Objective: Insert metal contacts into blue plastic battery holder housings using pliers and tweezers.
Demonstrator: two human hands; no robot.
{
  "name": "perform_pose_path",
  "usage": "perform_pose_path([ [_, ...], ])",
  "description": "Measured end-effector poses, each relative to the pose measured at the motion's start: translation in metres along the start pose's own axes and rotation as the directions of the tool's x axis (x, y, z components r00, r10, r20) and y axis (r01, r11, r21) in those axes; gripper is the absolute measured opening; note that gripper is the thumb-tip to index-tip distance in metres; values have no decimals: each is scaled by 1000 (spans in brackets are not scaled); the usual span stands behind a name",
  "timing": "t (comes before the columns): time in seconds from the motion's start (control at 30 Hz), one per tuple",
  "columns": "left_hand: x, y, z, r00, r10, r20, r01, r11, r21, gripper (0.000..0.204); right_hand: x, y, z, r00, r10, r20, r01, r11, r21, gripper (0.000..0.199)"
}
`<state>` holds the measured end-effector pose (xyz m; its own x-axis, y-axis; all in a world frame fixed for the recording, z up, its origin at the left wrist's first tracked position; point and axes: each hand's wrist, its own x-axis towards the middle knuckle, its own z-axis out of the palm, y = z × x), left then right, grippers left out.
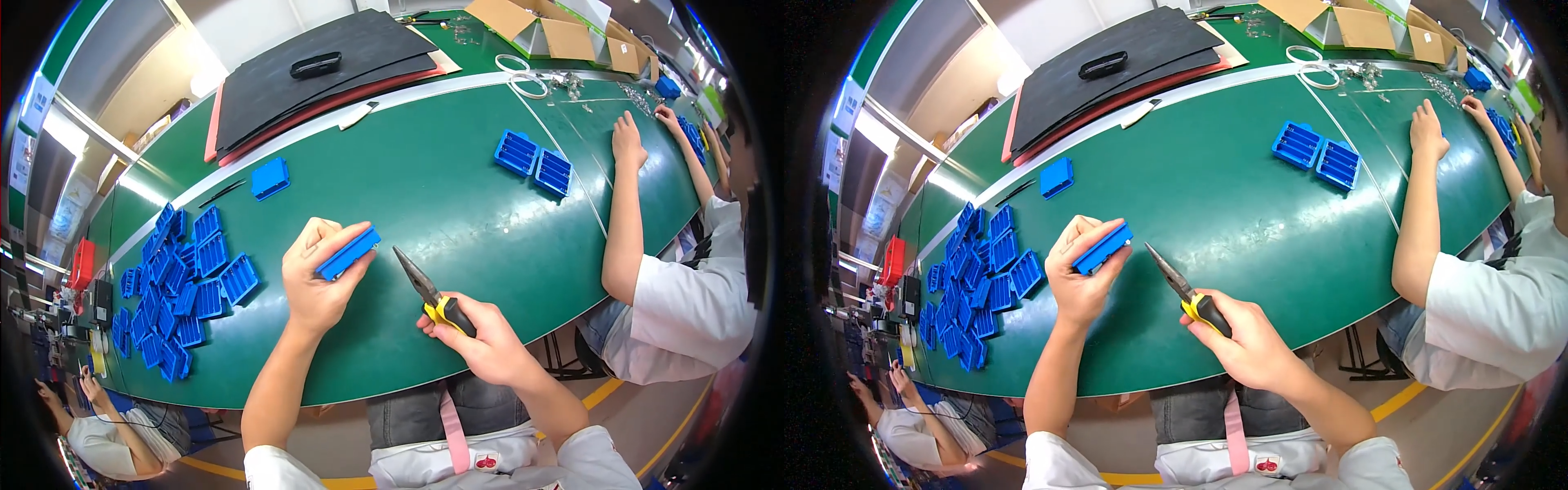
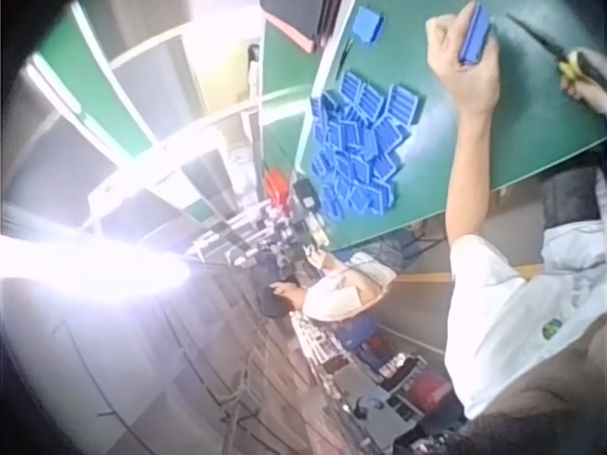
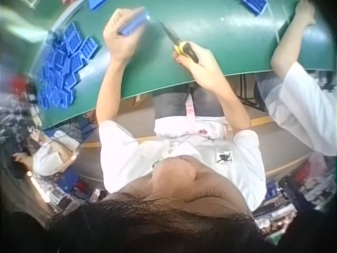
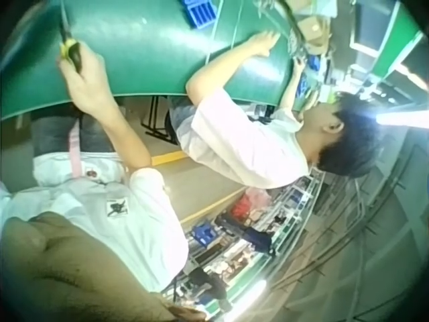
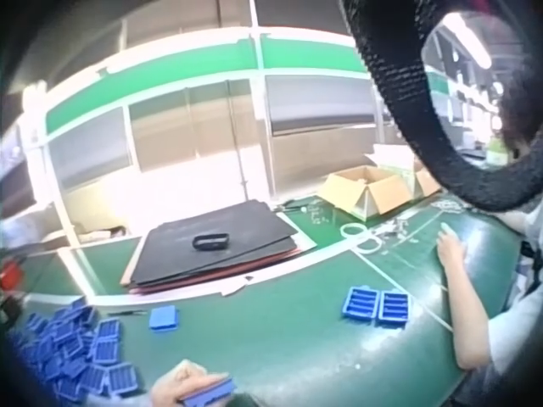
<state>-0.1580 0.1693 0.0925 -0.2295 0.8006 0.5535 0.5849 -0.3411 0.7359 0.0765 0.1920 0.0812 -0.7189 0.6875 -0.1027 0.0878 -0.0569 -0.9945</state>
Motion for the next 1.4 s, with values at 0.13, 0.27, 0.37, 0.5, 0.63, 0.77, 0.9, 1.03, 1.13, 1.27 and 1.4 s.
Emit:
perform_pose_path([
  [0.13,1,1,0,999,50,13,-50,998,37,36,3,3,2,999,-39,-1,39,999,-15,31],
  [0.27,2,-2,4,992,129,-5,-129,992,15,34,3,3,3,997,-72,5,72,996,-58,34],
  [0.37,1,-1,3,998,69,14,-69,998,-6,32,4,1,1,997,-80,17,81,994,-72,35],
  [0.5,1,-1,2,995,93,28,-94,995,21,31,4,-3,2,998,-60,31,63,994,-90,35],
  [0.63,1,-2,2,993,106,42,-107,994,24,32,3,-2,3,997,-75,14,76,992,-101,33],
  [0.77,2,-2,2,992,116,48,-118,992,36,32,4,-2,2,998,-61,26,64,988,-144,32],
  [0.9,2,0,3,990,134,41,-136,990,45,31,3,-5,1,1000,-17,25,20,994,-109,34],
  [1.03,1,0,4,989,142,32,-143,988,49,32,3,0,4,997,-71,-3,70,993,-92,34],
  [1.13,1,-2,4,984,178,25,-179,982,66,33,3,-1,4,998,-69,-5,68,992,-104,34],
  [1.27,3,-3,3,975,220,34,-223,970,96,34,2,-4,2,999,-35,7,35,985,-171,33],
  [1.4,3,0,2,978,209,18,-209,974,87,33,1,-9,7,997,-73,-23,66,975,-211,32],
])
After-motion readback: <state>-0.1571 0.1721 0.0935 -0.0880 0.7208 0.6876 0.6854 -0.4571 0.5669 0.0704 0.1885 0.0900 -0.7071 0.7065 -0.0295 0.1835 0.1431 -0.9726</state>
